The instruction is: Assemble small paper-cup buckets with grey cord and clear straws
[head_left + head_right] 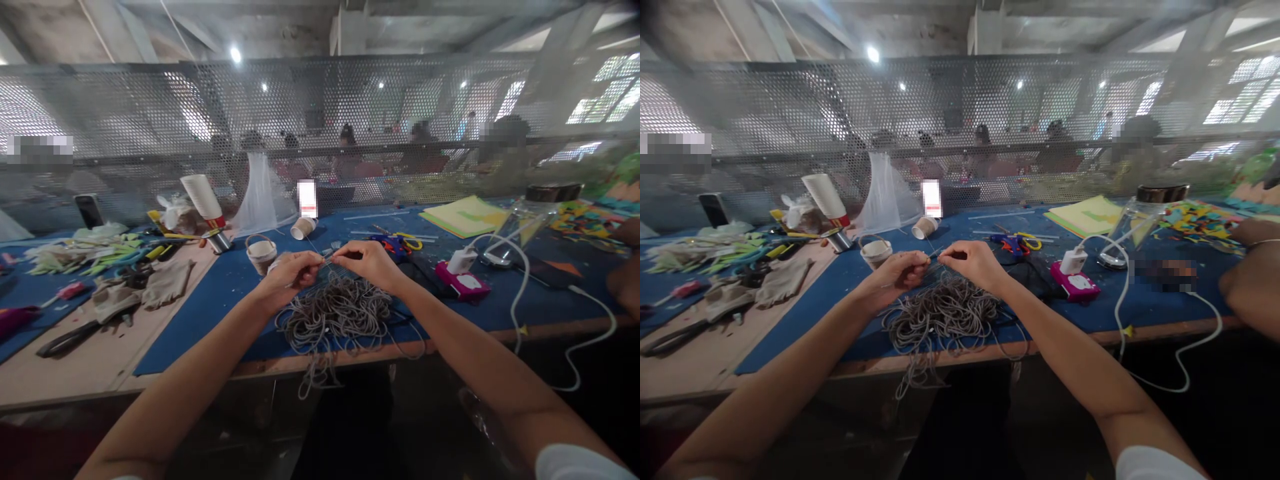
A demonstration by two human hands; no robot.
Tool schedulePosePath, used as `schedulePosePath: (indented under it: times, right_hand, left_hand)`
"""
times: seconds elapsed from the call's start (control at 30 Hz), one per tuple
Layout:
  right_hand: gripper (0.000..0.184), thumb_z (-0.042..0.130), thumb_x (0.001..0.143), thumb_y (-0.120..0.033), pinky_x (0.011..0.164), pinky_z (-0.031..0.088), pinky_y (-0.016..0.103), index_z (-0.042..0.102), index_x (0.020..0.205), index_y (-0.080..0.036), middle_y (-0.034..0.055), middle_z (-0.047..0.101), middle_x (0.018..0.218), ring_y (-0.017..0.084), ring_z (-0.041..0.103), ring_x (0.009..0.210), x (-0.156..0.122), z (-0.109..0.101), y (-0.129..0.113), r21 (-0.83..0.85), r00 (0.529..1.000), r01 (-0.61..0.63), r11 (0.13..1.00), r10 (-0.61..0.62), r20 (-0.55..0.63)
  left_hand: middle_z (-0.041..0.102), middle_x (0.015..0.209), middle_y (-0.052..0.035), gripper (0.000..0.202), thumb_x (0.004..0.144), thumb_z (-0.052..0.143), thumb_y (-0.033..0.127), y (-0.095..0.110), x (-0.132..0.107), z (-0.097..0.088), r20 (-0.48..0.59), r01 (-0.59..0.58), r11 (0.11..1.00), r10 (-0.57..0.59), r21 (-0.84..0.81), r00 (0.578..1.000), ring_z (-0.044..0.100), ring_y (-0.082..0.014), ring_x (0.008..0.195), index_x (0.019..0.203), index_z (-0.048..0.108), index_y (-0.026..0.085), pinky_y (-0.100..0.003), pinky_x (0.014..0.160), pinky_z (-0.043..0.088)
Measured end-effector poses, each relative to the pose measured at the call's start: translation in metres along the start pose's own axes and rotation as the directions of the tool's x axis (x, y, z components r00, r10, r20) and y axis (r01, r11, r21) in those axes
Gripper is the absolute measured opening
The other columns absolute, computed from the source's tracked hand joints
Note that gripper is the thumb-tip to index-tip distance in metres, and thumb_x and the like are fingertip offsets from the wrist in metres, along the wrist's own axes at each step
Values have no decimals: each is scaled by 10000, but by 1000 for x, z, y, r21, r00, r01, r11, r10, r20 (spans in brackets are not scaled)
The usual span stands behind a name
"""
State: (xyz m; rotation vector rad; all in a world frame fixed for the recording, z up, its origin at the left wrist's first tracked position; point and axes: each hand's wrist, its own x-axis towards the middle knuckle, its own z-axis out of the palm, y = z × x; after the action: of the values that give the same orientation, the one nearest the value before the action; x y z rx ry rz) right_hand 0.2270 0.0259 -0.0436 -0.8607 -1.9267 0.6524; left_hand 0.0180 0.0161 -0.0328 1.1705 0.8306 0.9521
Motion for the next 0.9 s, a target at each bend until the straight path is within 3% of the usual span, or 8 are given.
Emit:
schedulePosePath:
  times: [0.37,0.53,0.7,0.9]
  right_hand:
    - [245,660,847,-406,655,422,267,747,836,-177,24,708,779,142,596,713,3,-5,5,-25,999,-51,998,51,7]
    - [255,649,851,-409,651,429,271,754,843,-176,27,706,762,156,610,716,3,-5,8,-59,999,-52,997,52,-3]
    - [238,639,861,-375,698,474,296,759,905,-175,45,728,820,164,636,723,4,-3,7,-11,999,-41,999,41,14]
    - [246,596,887,-352,730,488,311,751,986,-188,40,725,813,165,648,733,5,-4,6,-23,998,-45,999,45,39]
  left_hand:
    - [416,585,31,164,744,719,206,-7,0,-1,111,60,994,-50,-91,993,298,-29,467,660,596,138,-189,408,194]
    - [451,610,31,162,744,741,230,-7,0,0,91,31,997,-25,-69,996,350,-19,478,698,635,115,-152,416,222]
    - [529,665,12,146,770,739,238,-10,1,-3,34,-50,997,52,-65,998,467,-35,539,771,673,108,-137,461,320]
    - [598,718,-5,178,774,768,260,-13,4,-7,6,-53,995,54,-86,999,547,-56,602,826,693,108,-158,570,443]
